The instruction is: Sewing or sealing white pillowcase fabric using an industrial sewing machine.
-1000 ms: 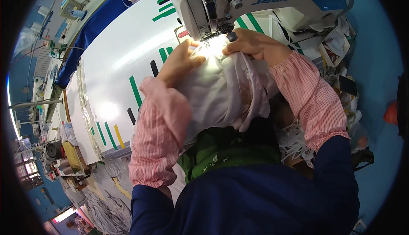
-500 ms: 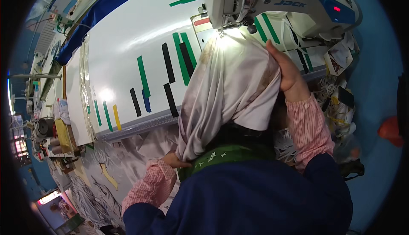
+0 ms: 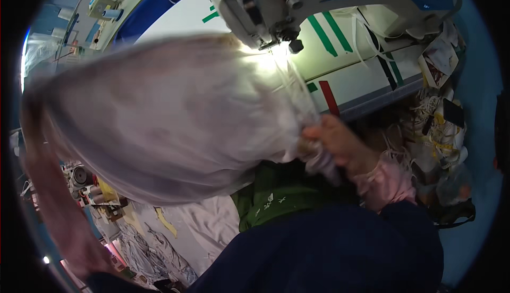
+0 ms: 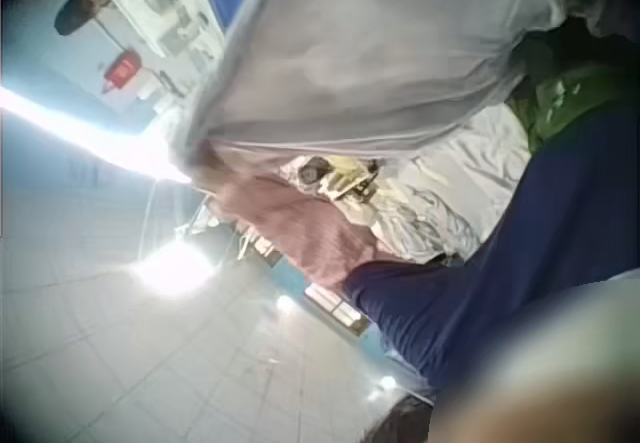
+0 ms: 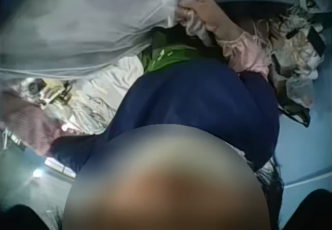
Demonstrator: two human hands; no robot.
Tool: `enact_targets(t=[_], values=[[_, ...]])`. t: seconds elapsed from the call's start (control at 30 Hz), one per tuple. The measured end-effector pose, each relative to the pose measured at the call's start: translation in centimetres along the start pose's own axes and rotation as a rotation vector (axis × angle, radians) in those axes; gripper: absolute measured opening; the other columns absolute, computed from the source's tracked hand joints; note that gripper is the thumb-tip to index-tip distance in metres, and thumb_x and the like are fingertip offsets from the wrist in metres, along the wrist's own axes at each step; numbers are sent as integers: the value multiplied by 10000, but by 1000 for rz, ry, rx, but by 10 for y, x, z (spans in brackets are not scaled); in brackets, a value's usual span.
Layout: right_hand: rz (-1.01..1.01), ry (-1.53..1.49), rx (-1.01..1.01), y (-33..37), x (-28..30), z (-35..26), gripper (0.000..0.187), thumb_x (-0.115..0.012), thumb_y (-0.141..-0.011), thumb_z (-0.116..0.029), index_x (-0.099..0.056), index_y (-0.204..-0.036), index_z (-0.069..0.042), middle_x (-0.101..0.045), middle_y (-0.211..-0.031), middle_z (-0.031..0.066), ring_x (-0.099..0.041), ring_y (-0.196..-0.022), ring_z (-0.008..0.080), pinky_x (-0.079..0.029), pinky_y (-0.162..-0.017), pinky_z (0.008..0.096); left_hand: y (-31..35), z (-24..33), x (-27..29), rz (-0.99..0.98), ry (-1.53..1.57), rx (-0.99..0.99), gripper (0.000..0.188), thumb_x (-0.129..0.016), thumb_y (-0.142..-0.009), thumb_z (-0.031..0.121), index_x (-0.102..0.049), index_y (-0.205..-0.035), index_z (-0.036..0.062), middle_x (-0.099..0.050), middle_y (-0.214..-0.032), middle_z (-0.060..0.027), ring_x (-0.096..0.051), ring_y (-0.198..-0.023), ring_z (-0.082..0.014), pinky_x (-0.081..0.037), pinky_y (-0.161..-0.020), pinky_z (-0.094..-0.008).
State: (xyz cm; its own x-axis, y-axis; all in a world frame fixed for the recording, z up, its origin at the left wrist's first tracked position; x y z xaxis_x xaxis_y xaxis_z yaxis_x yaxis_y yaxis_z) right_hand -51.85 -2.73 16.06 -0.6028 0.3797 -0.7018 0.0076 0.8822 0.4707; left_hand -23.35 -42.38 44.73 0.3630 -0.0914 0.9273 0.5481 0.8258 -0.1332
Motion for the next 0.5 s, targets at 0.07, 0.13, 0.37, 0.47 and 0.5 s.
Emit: enact_targets(t=[0.07,0.13,0.37,0.47,0.5], values=[[50,-42,-107,-11,-14,30,220,-585,-867,-79,-603,-1057,31,-664,-874,113,-664,-713,203,-552,-633,298,-85,92,-56,27,-189,-284,651,-675,-822,383,-456,-1296,-7,-580,-1086,-222,-552,-919,-268,-433,-761,-370],[80,-131,-89,-24,-30,43,227,-591,-864,-71,-606,-1068,26,-668,-912,119,-668,-803,220,-551,-717,325,-135,167,-137,-12,-361,-450,696,-687,-803,381,-430,-1319,-9,-564,-1124,-236,-539,-972,-291,-412,-819,-384],[-198,-440,-126,-36,-70,44,292,-527,-876,-44,-576,-1157,13,-634,-1094,99,-621,-983,211,-468,-918,354,-42,189,-241,110,-704,-509,867,-732,-735,374,-339,-1401,-19,-510,-1257,-285,-495,-1156,-372,-340,-1020,-433],[-256,-533,-144,-36,-68,44,284,-518,-881,-34,-569,-1158,6,-630,-1103,100,-619,-996,214,-470,-921,361,79,62,-183,198,-466,17,935,-742,-721,342,-270,-1433,-37,-427,-1356,-307,-380,-1279,-435,-231,-1120,-470],[-285,-603,-119,-37,-68,41,278,-513,-884,-29,-569,-1154,2,-632,-1098,101,-619,-1002,218,-471,-924,365,123,18,-170,189,-500,177,883,-740,-739,362,-325,-1406,-42,-441,-1332,-305,-372,-1278,-425,-273,-1084,-476]])
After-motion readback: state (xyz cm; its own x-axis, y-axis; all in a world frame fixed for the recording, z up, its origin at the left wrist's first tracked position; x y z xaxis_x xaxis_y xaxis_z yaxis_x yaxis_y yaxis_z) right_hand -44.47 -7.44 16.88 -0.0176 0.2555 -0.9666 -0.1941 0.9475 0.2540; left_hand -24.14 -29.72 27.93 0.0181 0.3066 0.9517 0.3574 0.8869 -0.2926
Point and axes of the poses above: each hand's wrist, its own y-axis away from the middle knuckle, its own x-axis out of the back of the hand, z = x × y, the point moved 9 cm from there along -y, towards the middle knuckle
